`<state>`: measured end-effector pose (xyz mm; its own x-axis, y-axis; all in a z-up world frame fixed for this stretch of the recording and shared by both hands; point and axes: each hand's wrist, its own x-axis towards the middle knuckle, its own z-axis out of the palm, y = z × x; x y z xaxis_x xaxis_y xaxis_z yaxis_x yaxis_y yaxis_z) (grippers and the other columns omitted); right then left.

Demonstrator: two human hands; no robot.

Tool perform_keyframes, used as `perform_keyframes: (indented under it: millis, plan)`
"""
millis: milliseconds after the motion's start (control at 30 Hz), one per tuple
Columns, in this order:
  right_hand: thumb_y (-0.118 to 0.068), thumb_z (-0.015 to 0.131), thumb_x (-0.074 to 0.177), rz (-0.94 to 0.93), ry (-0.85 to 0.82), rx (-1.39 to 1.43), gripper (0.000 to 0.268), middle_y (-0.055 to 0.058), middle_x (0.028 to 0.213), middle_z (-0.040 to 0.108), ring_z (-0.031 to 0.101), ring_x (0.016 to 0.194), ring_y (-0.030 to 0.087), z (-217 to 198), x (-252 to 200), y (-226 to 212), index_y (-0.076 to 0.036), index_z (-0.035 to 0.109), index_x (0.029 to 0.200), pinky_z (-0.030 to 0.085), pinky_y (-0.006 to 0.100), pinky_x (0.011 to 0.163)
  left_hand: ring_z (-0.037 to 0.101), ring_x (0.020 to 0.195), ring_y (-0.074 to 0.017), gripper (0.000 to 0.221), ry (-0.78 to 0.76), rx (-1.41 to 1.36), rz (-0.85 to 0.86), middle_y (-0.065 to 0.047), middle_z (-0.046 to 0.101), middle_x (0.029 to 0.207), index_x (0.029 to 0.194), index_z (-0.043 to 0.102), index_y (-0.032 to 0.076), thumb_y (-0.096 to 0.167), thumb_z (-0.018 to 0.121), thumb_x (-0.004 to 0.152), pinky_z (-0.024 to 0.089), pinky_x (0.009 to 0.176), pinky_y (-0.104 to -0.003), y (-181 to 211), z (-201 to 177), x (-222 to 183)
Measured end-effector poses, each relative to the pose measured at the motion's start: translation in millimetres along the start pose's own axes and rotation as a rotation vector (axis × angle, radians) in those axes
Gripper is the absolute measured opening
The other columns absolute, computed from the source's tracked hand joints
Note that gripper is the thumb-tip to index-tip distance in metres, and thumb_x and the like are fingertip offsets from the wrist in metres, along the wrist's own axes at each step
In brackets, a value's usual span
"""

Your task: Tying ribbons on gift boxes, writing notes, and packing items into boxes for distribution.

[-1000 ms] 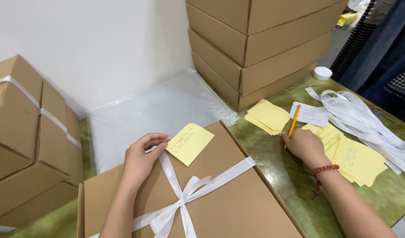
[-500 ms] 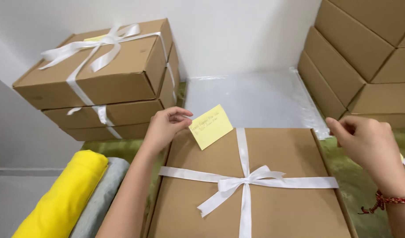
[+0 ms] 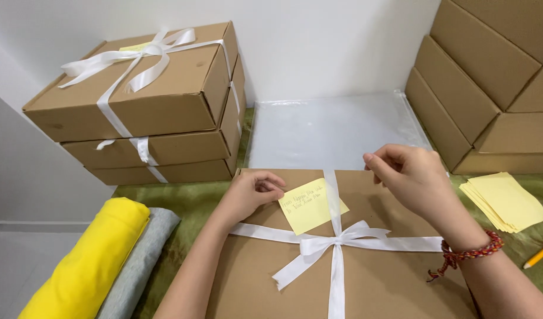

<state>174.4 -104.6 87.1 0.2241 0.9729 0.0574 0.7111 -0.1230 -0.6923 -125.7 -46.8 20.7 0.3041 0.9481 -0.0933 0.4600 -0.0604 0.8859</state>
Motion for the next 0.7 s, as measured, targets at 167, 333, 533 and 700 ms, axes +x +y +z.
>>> perform_keyframes:
  millis: [167, 333, 533, 700]
  plan:
    - [-0.027, 0.073, 0.096, -0.08, 0.01, -0.016, 0.014, 0.003, 0.083, 0.082, 0.076, 0.081, 0.024, 32, 5, 19, -0.018, 0.084, 0.098, 0.059, 0.036, 0.078, 0.067, 0.083, -0.0071, 0.027, -0.051, 0.027, 0.076, 0.0, 0.087, 0.094, 0.111, 0.085, 0.016, 0.01, 0.084, 0.085, 0.056, 0.081, -0.024, -17, 0, -2]
    - [-0.021, 0.075, 0.094, -0.146, -0.047, -0.004, 0.017, 0.005, 0.096, 0.082, 0.078, 0.095, 0.025, 59, 22, 52, -0.015, 0.083, 0.107, 0.062, 0.037, 0.084, 0.078, 0.086, -0.0132, 0.022, -0.037, 0.151, 0.132, 0.0, 0.087, 0.094, 0.107, 0.086, 0.018, 0.012, 0.084, 0.086, 0.059, 0.084, -0.028, -10, 0, -2]
    - [-0.023, 0.074, 0.095, -0.171, -0.076, -0.024, 0.021, 0.008, 0.103, 0.081, 0.077, 0.104, 0.03, 65, 27, 61, -0.015, 0.081, 0.112, 0.06, 0.044, 0.095, 0.081, 0.099, -0.0254, 0.018, -0.044, 0.224, 0.204, -0.006, 0.087, 0.1, 0.103, 0.086, 0.014, 0.006, 0.076, 0.091, 0.061, 0.092, -0.035, 3, 5, -1]
    - [-0.023, 0.074, 0.093, -0.197, -0.097, -0.065, 0.021, 0.006, 0.11, 0.078, 0.073, 0.113, 0.031, 70, 22, 59, -0.015, 0.079, 0.111, 0.057, 0.046, 0.101, 0.081, 0.102, -0.0302, 0.019, -0.077, 0.259, 0.291, -0.009, 0.086, 0.102, 0.102, 0.086, 0.013, 0.003, 0.076, 0.09, 0.061, 0.094, -0.04, 8, 11, 1]
